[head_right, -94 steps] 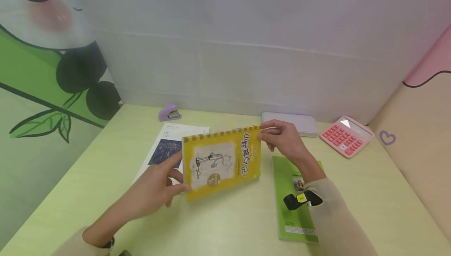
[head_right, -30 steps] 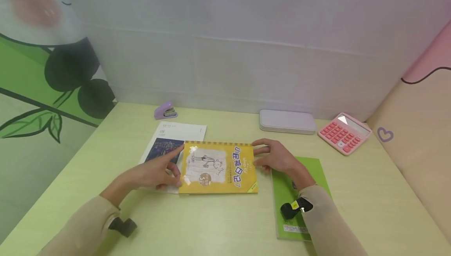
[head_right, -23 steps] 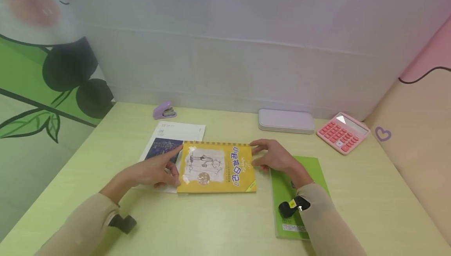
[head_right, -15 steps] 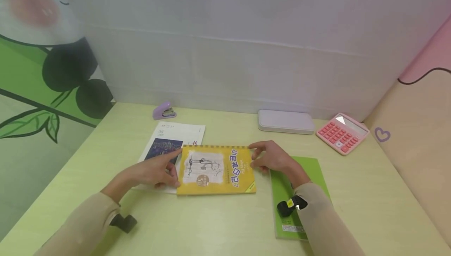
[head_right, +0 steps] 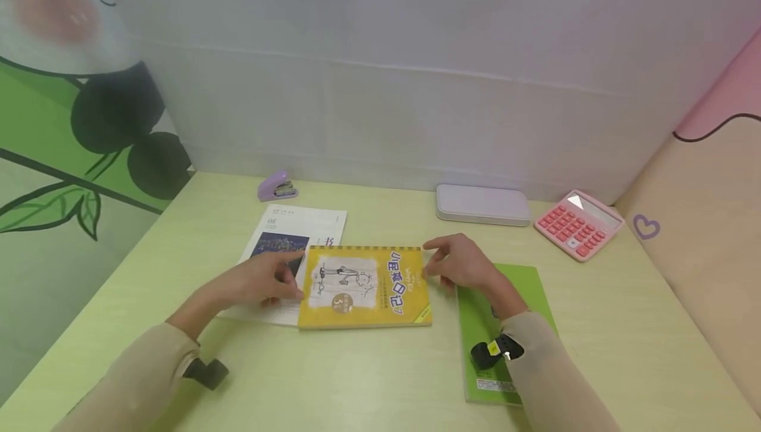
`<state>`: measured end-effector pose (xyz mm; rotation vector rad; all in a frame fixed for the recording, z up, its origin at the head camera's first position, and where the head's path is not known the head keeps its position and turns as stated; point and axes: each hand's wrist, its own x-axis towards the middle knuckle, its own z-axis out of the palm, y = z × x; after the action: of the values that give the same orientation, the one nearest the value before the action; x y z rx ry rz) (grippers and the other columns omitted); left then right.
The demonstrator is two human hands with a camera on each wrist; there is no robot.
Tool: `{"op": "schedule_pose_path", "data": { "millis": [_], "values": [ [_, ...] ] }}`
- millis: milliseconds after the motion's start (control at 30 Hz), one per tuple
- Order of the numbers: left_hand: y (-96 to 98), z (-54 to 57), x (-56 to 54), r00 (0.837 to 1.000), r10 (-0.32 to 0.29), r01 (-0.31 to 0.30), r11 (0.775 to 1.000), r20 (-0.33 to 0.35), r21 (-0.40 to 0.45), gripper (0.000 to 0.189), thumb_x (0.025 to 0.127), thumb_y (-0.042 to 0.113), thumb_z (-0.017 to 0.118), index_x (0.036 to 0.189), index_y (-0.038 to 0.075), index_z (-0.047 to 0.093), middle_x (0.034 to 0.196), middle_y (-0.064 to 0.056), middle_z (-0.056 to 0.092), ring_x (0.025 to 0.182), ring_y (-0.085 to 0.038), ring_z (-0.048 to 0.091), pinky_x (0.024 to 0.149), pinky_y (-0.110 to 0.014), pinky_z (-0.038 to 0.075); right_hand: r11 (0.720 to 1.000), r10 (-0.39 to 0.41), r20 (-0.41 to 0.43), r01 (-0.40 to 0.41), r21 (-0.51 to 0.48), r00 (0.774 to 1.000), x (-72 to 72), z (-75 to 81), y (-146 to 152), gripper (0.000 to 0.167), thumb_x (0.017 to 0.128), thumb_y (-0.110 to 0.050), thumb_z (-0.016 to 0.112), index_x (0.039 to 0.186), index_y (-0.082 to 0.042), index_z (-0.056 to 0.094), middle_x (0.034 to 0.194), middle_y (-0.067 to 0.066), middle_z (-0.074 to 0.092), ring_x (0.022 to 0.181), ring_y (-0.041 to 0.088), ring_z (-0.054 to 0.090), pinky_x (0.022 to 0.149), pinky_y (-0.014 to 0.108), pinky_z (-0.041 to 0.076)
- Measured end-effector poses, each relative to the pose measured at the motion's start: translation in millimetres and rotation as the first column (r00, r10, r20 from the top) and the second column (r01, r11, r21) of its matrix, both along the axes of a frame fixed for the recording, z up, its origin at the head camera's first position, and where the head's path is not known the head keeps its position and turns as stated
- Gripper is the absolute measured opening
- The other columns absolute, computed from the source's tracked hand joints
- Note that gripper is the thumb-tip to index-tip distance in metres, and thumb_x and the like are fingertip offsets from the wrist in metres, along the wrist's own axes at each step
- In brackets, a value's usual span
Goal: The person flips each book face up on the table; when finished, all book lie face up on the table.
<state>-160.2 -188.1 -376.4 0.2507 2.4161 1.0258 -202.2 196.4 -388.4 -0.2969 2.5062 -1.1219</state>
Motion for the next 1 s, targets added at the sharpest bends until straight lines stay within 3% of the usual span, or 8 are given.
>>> {"op": "schedule_pose_path", "data": {
  "millis": [233, 500, 1000],
  "values": [
    [-0.9, -0.7, -16.5, 0.996, 0.062, -0.061, 0.998, -0.071, 0.015, 0.068, 0.097, 0.011, 0.075, 0.158, 0.000, 0.045, 0.099, -0.007, 0.067, 0.073, -0.016, 0.059, 0.060, -0.027, 0.048, 0.995, -0.085, 0.042, 0.083, 0.057, 0.995, 21.2, 7.9, 0, 0.048, 0.094, -0.016, 0.077, 0.140, -0.004, 0.067, 0.098, 0.009, 0.071, 0.058, 0.015, 0.058, 0.056, 0.029, 0.048],
    [-0.2, -2.4, -32.3, 0.993, 0.090, -0.089, 0.996, -0.074, 0.021, 0.061, 0.098, 0.011, 0.075, 0.154, 0.002, 0.053, 0.108, -0.009, 0.068, 0.074, -0.014, 0.062, 0.062, -0.029, 0.053, 0.997, -0.079, 0.051, 0.079, 0.004, 0.996, 46.0, -0.9, 1, 0.050, 0.090, -0.016, 0.082, 0.137, -0.003, 0.069, 0.093, 0.006, 0.070, 0.055, 0.014, 0.058, 0.052, 0.029, 0.048],
    [3.6, -6.4, -46.3, 0.992, 0.051, -0.049, 0.999, -0.113, 0.024, 0.047, 0.097, 0.010, 0.075, 0.142, 0.000, 0.065, 0.098, -0.007, 0.068, 0.073, -0.014, 0.059, 0.063, -0.028, 0.053, 0.997, -0.080, 0.079, 0.079, 0.011, 0.994, 67.9, -3.0, -6, 0.073, 0.083, -0.012, 0.088, 0.147, 0.001, 0.058, 0.087, 0.005, 0.067, 0.052, 0.013, 0.058, 0.050, 0.028, 0.049]
  ]
}}
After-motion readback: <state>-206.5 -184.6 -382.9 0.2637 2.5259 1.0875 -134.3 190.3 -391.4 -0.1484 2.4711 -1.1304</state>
